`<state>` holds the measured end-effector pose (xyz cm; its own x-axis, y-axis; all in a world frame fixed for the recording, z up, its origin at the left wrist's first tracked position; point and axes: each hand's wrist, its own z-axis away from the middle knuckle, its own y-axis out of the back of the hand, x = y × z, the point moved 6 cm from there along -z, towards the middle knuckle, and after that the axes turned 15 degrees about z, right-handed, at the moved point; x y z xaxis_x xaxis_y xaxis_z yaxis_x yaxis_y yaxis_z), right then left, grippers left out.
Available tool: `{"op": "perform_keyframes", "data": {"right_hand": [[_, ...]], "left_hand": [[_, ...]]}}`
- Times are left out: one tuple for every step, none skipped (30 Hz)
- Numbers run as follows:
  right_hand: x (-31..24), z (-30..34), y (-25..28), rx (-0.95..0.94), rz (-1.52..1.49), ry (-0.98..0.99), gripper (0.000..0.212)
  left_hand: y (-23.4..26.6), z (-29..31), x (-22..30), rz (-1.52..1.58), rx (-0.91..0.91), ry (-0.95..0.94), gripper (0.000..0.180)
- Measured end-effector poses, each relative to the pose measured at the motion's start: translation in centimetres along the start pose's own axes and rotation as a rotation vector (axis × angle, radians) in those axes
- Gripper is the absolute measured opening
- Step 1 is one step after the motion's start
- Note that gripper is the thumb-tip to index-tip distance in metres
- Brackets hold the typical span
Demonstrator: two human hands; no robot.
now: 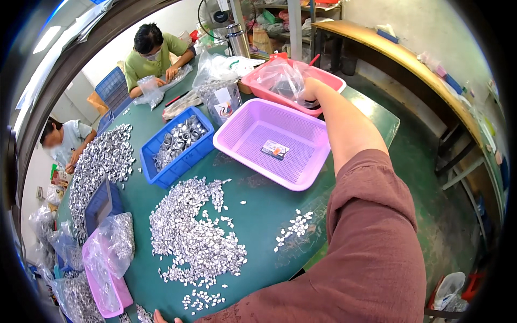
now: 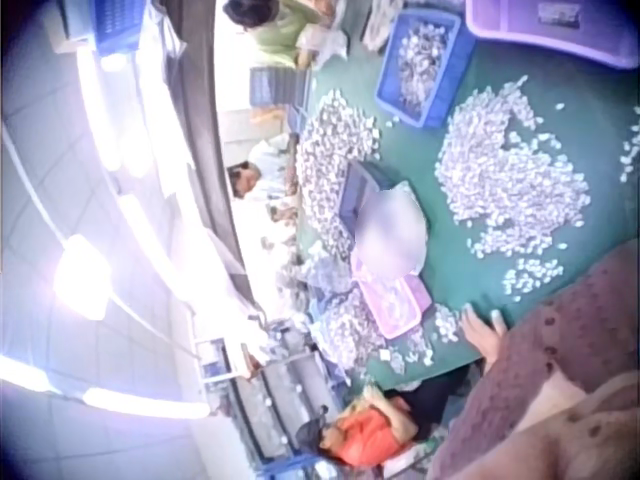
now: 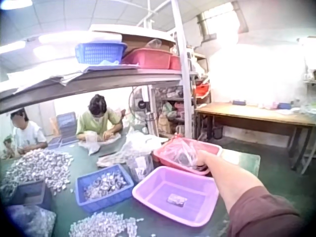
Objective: The person takes a phone out of a plastic tray and sets it aside, then sorts small metal pieces from a pile on the table by hand.
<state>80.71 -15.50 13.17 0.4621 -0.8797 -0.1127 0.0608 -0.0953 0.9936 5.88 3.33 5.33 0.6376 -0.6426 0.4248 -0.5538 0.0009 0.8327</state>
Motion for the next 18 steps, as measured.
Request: {"op": "perform_keyframes", "data": {"right_hand": [[1.4,0.7,-0.2,-0.012,-0.091,-0.005,0.058],[2.7,1.0,-0.9,-0.032,-0.184,-0.007,0.060],[-2.5,-2.0,-2.3,-0.067,-0.140,0.029,0.060],[-2.2,-2.6,-2.4,-0.028,-0.100,0.039,0.057],[-1.8,-3.1,-2.9,0.006,-0.062,0.051,0.055],[-2.2,-3.5,-3.7,-0.011,-0.056,0.001,0.055],[3.2,-1.9,-3.4,0.022,-0.253,-0.049,0.054],[8.7,-0.8,-4.0,0.005,-0.548,-0.066,0.057],[-0.9,-5.2,-4.7,-0.008,-0.687,0.082,0.051],[10.3,-0.8,-5.2,-0.133,-0.930,-0.109,0.046],[-0.3,-5.5,-5.7,-0.096,-1.093,0.159,0.044],[0.7,-5.6,-4.3,-0.118,-1.160,0.171,0.042],[0.7,-5.9,-2.1,-0.175,-1.038,0.194,0.040],[2.2,-5.1,-2.7,-0.122,-0.901,0.189,0.038],[1.7,-4.7,-3.9,-0.152,-0.871,0.141,0.033],[2.2,-4.3,-2.6,-0.083,-0.891,0.123,0.032],[2.4,-3.7,-1.1,-0.009,-0.907,0.108,0.031],[2.5,-3.1,-0.4,0.066,-0.987,-0.006,0.032]], "left_hand": [[0.4,0.6,0.9,-0.015,-0.007,-0.018,0.066],[0.8,1.2,1.9,-0.036,-0.019,-0.032,0.066],[-0.1,-0.4,-1.3,-0.027,-0.036,0.031,0.066],[-0.5,-0.6,-1.7,-0.005,-0.039,0.011,0.066],[-1.1,-1.0,-2.0,0.014,-0.045,-0.007,0.066],[-1.2,-1.1,-1.6,-0.012,-0.052,0.001,0.067],[-0.5,-0.6,0.3,-0.020,-0.066,-0.020,0.068],[-1.3,0.7,-1.0,0.006,-0.076,-0.047,0.072],[-0.8,0.3,-4.9,0.031,-0.062,0.040,0.070],[-1.5,-0.1,0.2,0.043,-0.109,-0.035,0.068],[-1.0,-0.2,-3.3,0.021,-0.093,0.063,0.068],[-0.9,0.3,-4.1,0.061,-0.083,0.082,0.068],[-0.4,0.7,-4.7,0.104,-0.071,0.098,0.067],[-1.1,-0.3,-3.6,0.102,-0.097,0.085,0.066],[-1.1,-0.6,-2.2,0.082,-0.104,0.086,0.065],[-1.0,-0.3,-2.2,0.099,-0.100,0.080,0.065],[-0.5,-0.1,-2.5,0.111,-0.087,0.078,0.064],[-0.7,0.0,-2.5,0.124,-0.084,0.071,0.063]]}}
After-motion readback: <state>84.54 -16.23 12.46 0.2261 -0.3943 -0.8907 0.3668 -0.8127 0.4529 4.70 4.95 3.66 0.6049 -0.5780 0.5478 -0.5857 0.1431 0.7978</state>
